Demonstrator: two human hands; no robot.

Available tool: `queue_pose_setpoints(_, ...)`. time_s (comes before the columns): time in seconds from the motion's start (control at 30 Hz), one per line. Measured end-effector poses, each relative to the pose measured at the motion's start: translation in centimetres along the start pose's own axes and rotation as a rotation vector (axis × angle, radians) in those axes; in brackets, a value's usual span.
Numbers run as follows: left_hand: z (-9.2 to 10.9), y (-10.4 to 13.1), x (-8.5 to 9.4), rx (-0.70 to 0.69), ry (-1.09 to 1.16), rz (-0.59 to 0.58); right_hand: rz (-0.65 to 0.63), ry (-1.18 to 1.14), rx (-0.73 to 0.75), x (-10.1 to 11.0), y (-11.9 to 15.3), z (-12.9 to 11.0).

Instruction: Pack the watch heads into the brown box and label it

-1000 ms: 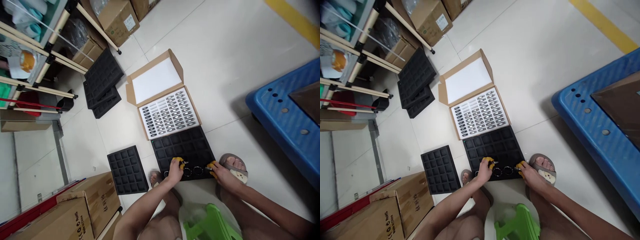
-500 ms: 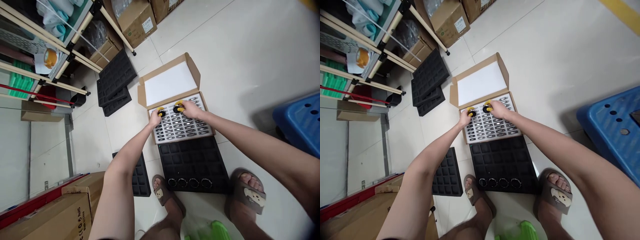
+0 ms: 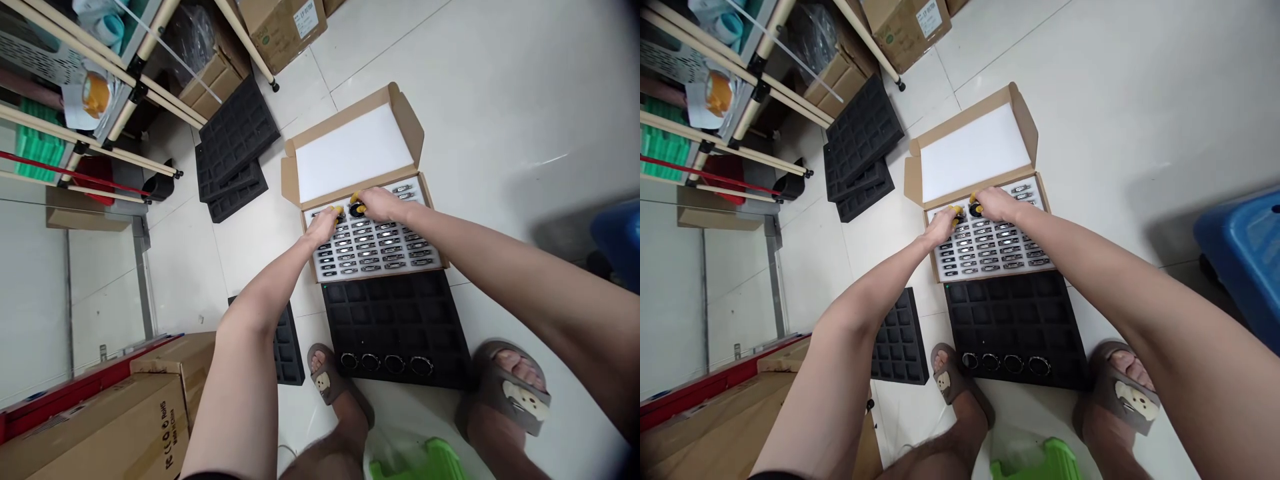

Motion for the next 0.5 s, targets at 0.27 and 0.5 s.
queue_pose_setpoints(0.27, 0.6, 0.3, -1.0, -0.054, -0.153, 0.037, -0.011, 0.228, 0.219, -1.4, 1.8, -3.9)
queue_pose_setpoints(0.5, -1.6, 0.6, -1.5, 0.008, 0.061, 0.083, -0.024, 0.218, 0.174, -2.5, 1.8, -2.5)
Point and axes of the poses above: each hand's wrist, its own y-axis away from the middle knuckle, its own x-axis out of the back of the hand, z = x × y, the point moved 10 cm from there along -y, towards the middle knuckle, and after that the axes turned 6 degrees about x, right-handed, at the moved point
